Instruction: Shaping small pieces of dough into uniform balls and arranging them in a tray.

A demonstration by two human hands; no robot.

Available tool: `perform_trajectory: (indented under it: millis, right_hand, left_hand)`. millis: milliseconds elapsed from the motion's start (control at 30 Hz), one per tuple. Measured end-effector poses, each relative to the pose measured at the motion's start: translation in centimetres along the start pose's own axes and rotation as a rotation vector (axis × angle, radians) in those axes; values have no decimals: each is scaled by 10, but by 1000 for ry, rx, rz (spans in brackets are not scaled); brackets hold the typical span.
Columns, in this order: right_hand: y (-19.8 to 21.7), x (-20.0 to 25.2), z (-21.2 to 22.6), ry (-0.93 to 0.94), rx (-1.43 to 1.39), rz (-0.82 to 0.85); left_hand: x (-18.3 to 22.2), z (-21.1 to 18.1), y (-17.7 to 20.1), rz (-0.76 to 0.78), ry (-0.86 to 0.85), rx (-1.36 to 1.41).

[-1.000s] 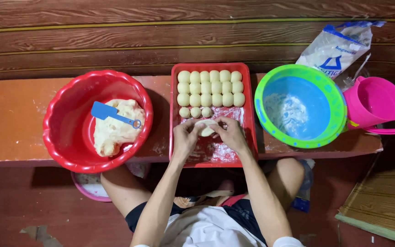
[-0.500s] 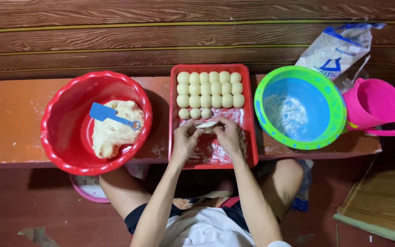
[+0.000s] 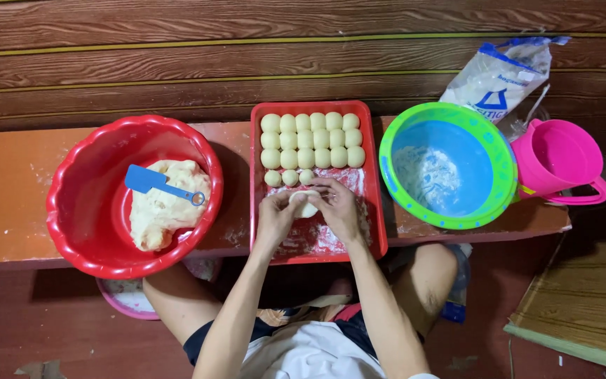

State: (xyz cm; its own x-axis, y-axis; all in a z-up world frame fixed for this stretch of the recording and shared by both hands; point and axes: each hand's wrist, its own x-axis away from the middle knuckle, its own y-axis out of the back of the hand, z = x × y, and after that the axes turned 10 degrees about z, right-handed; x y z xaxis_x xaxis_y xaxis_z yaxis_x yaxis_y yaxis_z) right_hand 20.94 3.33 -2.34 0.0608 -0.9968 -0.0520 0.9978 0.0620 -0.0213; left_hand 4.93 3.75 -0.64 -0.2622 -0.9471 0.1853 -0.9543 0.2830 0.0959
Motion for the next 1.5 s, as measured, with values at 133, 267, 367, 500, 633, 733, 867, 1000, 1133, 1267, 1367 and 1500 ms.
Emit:
perform_trajectory:
  millis: [133,267,367,500,633,733,867,1000,1133,1267,1367,1500]
  right_hand:
    - [-1,-1,-10,15,-18,-36]
    - [0,-1,-20,5,-19,-86]
    - [5,-1,-11,36,12,-111]
    - [5,8,-3,-22,-32,-62]
    - [4,2,-12,19,-2,-113]
    - [3,3,-8,5,10,-89]
    - [8,2,-17,-10,0,-140]
    - [4,0,-10,-70,-14,-53]
    - [5,6,-6,-46,27,-136]
    - [1,4,1,-23,2,-186]
    - [-2,4,20,-63,61,-109]
    - [0,7,10,-47,33,-114]
  left_hand:
    - [-1,7,0,-103,5,96]
    - [4,-3,1,-139,-62,138]
    - [-3,19,-3,-18,-43,70]
    - [1,15,0,-96,-24,42]
    - [-2,20,0,-22,3,99]
    - [-1,8,4,-44,13,97]
    - [-4,29,1,-7,38,191]
    - [6,-13,5,-149,47,134]
    - [-3,18,1,-77,70,146]
    - [-4,8,4,-133,57,189]
    - [-3,19,0,-20,92,31]
    - [-2,3,5,-138,107,190]
